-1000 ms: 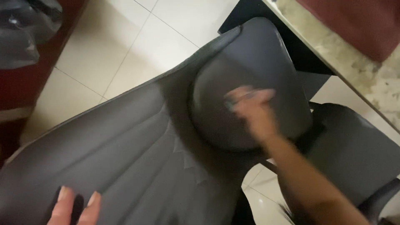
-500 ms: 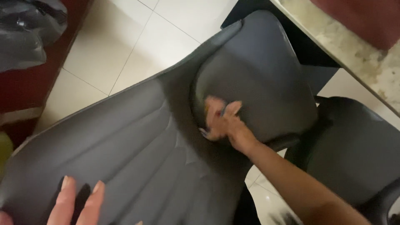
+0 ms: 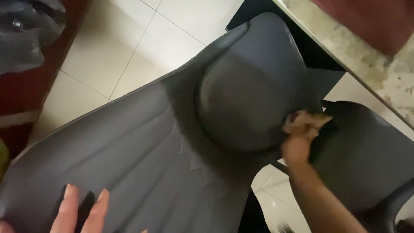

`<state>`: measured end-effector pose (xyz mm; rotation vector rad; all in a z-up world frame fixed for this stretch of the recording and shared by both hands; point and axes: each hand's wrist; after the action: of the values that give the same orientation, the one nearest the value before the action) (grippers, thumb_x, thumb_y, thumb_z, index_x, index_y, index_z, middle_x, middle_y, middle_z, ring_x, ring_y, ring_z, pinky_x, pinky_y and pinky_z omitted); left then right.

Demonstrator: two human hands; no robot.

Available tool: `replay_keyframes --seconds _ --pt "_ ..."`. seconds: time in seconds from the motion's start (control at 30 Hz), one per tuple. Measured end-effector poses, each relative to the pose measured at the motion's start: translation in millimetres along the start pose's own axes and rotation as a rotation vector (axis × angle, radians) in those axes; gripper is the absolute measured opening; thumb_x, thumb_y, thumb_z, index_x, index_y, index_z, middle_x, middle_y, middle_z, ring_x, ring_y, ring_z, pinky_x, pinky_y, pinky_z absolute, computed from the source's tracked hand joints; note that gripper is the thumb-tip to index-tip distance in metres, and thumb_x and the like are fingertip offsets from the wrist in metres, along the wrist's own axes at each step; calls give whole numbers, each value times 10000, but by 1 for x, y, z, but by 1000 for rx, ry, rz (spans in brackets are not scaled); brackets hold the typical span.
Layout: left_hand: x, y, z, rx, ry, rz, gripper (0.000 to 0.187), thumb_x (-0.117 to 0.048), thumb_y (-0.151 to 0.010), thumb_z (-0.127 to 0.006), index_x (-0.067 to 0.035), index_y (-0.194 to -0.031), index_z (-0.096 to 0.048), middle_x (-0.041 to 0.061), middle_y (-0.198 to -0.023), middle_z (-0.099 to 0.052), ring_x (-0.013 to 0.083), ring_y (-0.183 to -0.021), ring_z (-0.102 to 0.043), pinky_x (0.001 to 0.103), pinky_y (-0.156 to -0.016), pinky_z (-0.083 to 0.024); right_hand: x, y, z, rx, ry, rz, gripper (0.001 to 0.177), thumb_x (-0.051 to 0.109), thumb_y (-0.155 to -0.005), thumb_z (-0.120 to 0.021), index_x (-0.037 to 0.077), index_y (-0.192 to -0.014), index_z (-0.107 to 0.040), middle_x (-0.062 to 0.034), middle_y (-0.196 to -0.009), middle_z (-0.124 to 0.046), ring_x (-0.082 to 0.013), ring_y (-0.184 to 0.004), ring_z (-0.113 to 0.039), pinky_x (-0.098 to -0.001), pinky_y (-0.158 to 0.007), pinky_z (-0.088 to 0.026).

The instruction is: Cleaning a dining table and chairs using a cloth

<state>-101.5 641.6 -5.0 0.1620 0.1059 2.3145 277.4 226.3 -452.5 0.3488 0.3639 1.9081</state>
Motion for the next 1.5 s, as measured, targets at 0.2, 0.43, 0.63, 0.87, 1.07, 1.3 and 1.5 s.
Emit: replay_keyframes --seconds 0.2,0.43,0.63,0.87,1.07,1.3,1.5 --pt "-2 -10 5 -66 1 -144 905 -745 -690 -660 -139 -1355 -757 315 -1516 -719 365 -1465 -629 880 -1327 -248 142 41 -128 153 389 -59 370 317 -1059 -366 212 -1185 -697 -155 -1187 -659 -498 -1203 -600 -902 -1172 -69" --pt "-10 -11 8 -128 87 -110 808 -635 -720 -732 -108 -1333 -737 371 -1524 -667 365 -1469 -581 905 -1309 -205 253 12 -59 604 -427 495 361 176 -1025 -529 162 -1356 -674 0 -1440 -684 -228 -1338 -622 -530 -1157 -243" --pt "-13 -11 8 -185 19 -90 761 -685 -761 -681 -181 -1325 -758 273 -1526 -667 478 -1442 -558 871 -1276 -318 344 -142 3 136 -1294 205 230 -32 -841 -626 189 -904 -643 37 -897 -664 -128 -828 -594 -303 -781 -476" --pt "-32 -16 12 -231 97 71 659 -590 -766 -746 -142 -1244 -826 122 -1481 -652 770 -1525 -311 871 -1339 -326 367 0 32 657 -1466 -308 209 -25 -887 -662 103 -1049 -633 -71 -1012 -625 -227 -935 -624 -368 -877 -500" --pt "-54 -23 32 -300 99 210 587 -535 -875 -752 -152 -1314 -823 79 -1487 -752 555 -1608 -493 574 -925 -604 223 73 37 872 -794 525 568 132 -1081 -562 114 -1643 -479 34 -1626 -543 -97 -1417 -553 -248 -1177 -309" --pt "-65 -30 59 -545 763 412 658 -272 -1072 -450 200 -1529 -413 451 -1670 -383 546 -1602 -406 553 -1369 -305 164 86 -29 751 -679 303 231 373 -996 -705 181 -959 -829 45 -1049 -730 -101 -962 -664 -267 -866 -462" --pt "-59 -17 59 -572 1131 488 634 -342 -1156 -373 99 -1611 -357 266 -1695 -429 334 -1617 -411 448 -1376 -332 375 193 190 649 -1369 3 452 -55 -827 -593 43 -1207 -816 -17 -1175 -764 -186 -1077 -667 -322 -1046 -479"
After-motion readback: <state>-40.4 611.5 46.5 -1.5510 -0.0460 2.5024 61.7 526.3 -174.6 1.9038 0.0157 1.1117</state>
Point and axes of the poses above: each hand's wrist, its own y-axis away from the middle knuckle, its own z-axis out of the back of the hand, x = y × z
